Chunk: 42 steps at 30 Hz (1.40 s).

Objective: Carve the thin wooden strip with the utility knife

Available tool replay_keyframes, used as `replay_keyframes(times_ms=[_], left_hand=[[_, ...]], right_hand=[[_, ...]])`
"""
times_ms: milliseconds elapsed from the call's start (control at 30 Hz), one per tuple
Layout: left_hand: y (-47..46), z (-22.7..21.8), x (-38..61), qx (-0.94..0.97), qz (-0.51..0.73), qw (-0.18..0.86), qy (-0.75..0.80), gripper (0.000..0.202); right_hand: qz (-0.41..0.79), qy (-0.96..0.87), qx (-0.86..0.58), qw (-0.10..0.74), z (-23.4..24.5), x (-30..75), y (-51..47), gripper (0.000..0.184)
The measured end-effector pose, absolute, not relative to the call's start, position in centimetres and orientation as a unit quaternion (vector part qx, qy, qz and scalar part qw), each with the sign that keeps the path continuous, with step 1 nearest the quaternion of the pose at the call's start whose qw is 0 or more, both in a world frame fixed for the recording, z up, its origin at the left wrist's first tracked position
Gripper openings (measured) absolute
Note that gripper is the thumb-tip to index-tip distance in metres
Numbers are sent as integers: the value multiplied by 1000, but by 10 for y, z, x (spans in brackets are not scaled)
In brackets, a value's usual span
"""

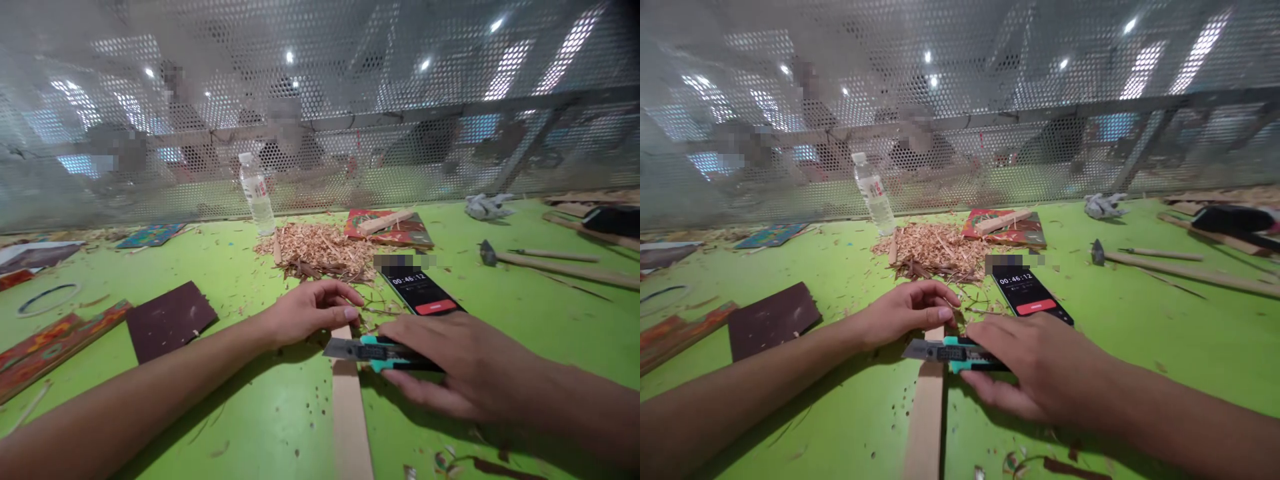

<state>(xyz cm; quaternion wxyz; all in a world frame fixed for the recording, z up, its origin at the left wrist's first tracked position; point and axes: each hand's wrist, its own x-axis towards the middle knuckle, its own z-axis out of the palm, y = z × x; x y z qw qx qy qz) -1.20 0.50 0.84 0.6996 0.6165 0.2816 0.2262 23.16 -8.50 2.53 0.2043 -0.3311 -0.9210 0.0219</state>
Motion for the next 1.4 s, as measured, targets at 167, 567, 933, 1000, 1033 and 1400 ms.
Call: replay_keyframes(times_ms=[167,567,933,1000,1033,1400], left_hand=[[7,23,-21,603,148,745,245,21],[31,23,-32,657,52,729,183,26],[34,24,-37,707,31,645,289,41],[34,24,-36,698,21,655,290,42],[34,25,-36,696,15,658,288,42],[31,29,-38,698,-17,673,244,47]], right_hand=[[22,-919,-329,216,28,230,-86,18],[34,-901,-363,234,21,235,-84,25],[77,-910,-374,164,22,230,-81,33],[75,-914,-368,151,20,231,-81,34],[72,-917,-365,145,20,232,-80,34],[98,-916,-370,118,20,232,-80,35]])
